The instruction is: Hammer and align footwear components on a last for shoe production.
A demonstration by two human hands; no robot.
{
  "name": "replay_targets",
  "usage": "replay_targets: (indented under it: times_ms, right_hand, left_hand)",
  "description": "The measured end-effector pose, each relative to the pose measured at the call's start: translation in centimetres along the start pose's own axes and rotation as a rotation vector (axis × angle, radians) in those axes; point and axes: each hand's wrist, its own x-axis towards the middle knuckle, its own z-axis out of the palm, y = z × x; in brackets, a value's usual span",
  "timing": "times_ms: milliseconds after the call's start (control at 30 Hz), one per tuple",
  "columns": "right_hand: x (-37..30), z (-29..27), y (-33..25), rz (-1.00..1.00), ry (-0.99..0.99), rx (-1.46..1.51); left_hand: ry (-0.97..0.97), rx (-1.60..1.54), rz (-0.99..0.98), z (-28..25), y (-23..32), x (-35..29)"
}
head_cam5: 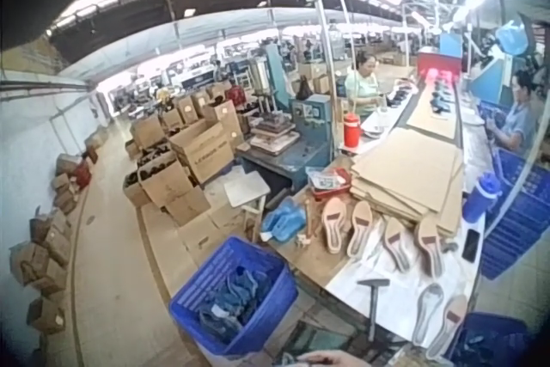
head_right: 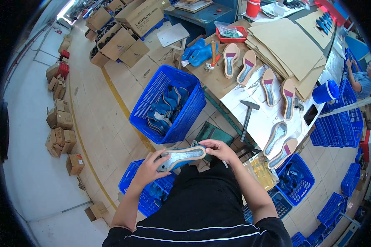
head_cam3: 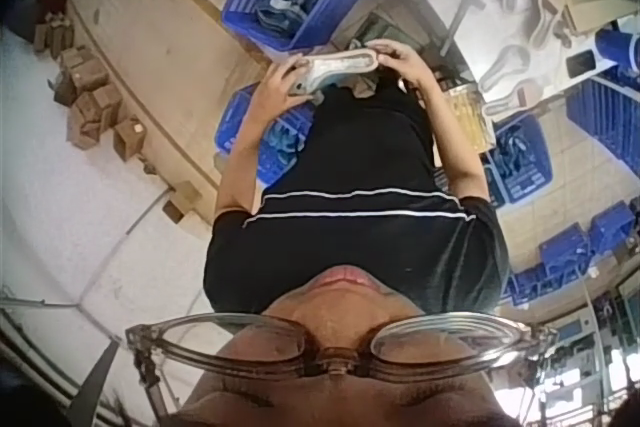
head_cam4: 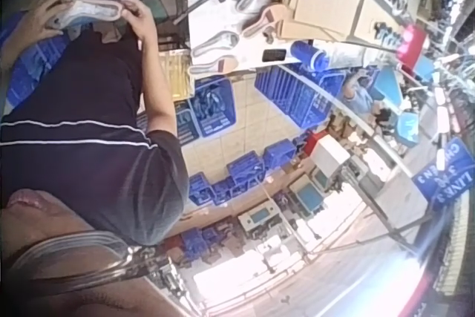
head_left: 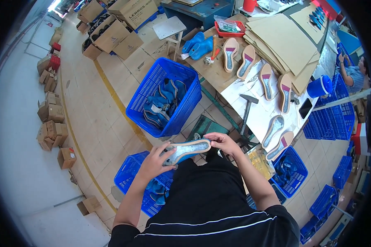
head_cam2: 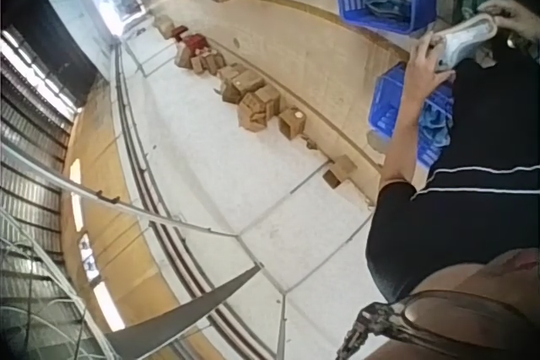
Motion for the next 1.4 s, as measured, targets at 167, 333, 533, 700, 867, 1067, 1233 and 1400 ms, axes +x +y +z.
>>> replay_targets:
  times_ms: [167, 333, 533, 700, 867, 1067, 1233, 1400]
  right_hand:
    - [0.2, -0.3, 0.4, 0.019, -0.007, 0.04]
    - [0.3, -0.2, 0.2, 0.035, -0.015, 0.043]
    - [0.6, -0.6, 0.6, 0.036, -0.053, 0.04]
    - [0.6, -1.0, 1.0, 0.044, -0.075, 0.044]
    - [0.4, -1.1, 1.2, 0.041, -0.064, 0.151]
    - [0.7, -1.1, 1.0, 0.091, -0.064, 0.1]
    - [0.9, -1.0, 0.9, 0.113, -0.053, 0.126]
    - [0.9, -1.0, 0.9, 0.119, -0.03, 0.101]
  left_hand:
    - [-0.014, -0.001, -0.031, 0.1, 0.3, 0.0]
    - [-0.006, -0.01, -0.026, 0.5, 0.2, -0.4]
    - [-0.014, -0.033, -0.048, 0.6, 0.3, -0.5]
    - [0.033, -0.036, -0.053, 1.0, 0.5, -0.9]
    - [0.031, -0.044, -0.052, 1.3, 0.3, -1.0]
    - [0.044, -0.035, -0.037, 1.7, 0.2, -1.5]
    - [0.078, -0.027, -0.024, 1.8, 0.1, -1.7]
    - [0.1, -0.025, -0.017, 2.1, 0.1, -1.7]
